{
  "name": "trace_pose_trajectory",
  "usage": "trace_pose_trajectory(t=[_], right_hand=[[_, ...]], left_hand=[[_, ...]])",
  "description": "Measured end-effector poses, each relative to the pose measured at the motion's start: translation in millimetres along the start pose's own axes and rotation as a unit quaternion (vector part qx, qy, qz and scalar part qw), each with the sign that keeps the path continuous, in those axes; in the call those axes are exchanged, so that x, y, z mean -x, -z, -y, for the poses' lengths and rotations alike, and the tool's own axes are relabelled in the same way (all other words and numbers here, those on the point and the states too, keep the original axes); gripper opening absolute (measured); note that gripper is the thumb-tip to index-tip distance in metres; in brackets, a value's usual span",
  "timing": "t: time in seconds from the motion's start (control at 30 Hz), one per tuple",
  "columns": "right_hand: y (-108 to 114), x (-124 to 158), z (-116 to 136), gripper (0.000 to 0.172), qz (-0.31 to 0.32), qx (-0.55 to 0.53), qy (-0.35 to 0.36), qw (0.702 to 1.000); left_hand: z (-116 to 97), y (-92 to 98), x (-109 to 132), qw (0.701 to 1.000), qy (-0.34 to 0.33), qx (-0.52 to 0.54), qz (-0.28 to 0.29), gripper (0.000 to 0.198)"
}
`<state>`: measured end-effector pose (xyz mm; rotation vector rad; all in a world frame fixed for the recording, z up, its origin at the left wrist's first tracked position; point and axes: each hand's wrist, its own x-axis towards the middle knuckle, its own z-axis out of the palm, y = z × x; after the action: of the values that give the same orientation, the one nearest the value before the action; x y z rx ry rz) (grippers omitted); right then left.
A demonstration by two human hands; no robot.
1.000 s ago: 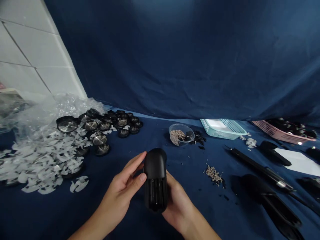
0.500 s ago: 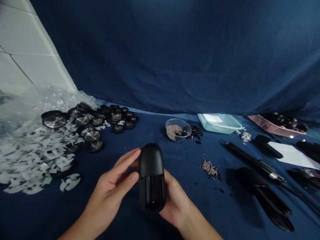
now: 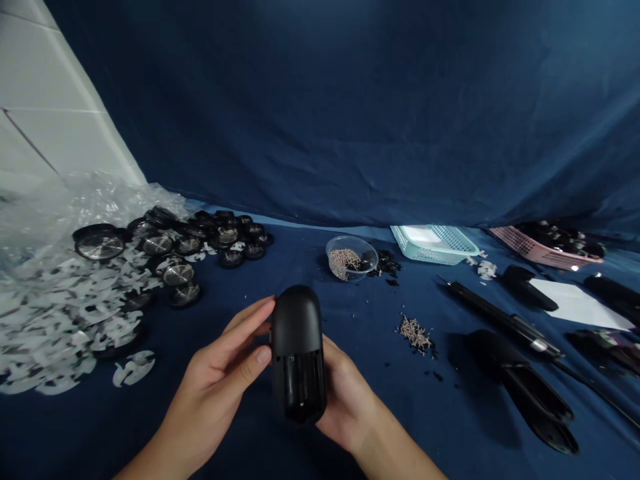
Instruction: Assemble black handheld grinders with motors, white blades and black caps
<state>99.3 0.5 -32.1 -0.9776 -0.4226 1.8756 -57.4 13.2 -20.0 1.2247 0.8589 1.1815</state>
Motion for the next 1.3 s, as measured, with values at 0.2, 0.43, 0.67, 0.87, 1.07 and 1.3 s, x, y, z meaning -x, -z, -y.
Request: trace_pose_trajectory(t=[0.2, 0.43, 0.67, 0.87, 1.07, 1.3], right_hand=[[-0.8, 1.2, 2.8, 0.040, -0.047, 0.117, 0.105, 0.986], [-8.6, -9.8, -3.2, 0.049, -0.104, 0.383, 0.300, 0.867], [-23.2, -17.3, 8.7, 0.028, -0.114, 0.614, 0.501, 0.599], [-141.3, -77.9, 49.1, 0.022, 0.022, 0.703, 0.471, 0.532], [-237.7, -180.3, 8.4, 0.030, 0.142, 0.864, 0.244, 0.417], [-232.2, -204.2, -25.8, 0.031, 0.158, 0.901, 0.186, 0.358]], left_hand=[[3.4, -1.3, -1.0, 0.994, 0.050, 0.093, 0.003, 0.041], [8.9, -9.0, -2.3, 0.923, 0.203, 0.323, -0.057, 0.052], [11.9, 12.1, -15.5, 0.890, 0.272, 0.353, -0.097, 0.059], [25.0, 31.0, -30.9, 0.885, 0.248, 0.373, -0.128, 0.057], [35.6, 31.3, -37.7, 0.892, 0.232, 0.372, -0.115, 0.042], [35.3, 46.8, -34.1, 0.916, 0.173, 0.345, -0.110, 0.025]])
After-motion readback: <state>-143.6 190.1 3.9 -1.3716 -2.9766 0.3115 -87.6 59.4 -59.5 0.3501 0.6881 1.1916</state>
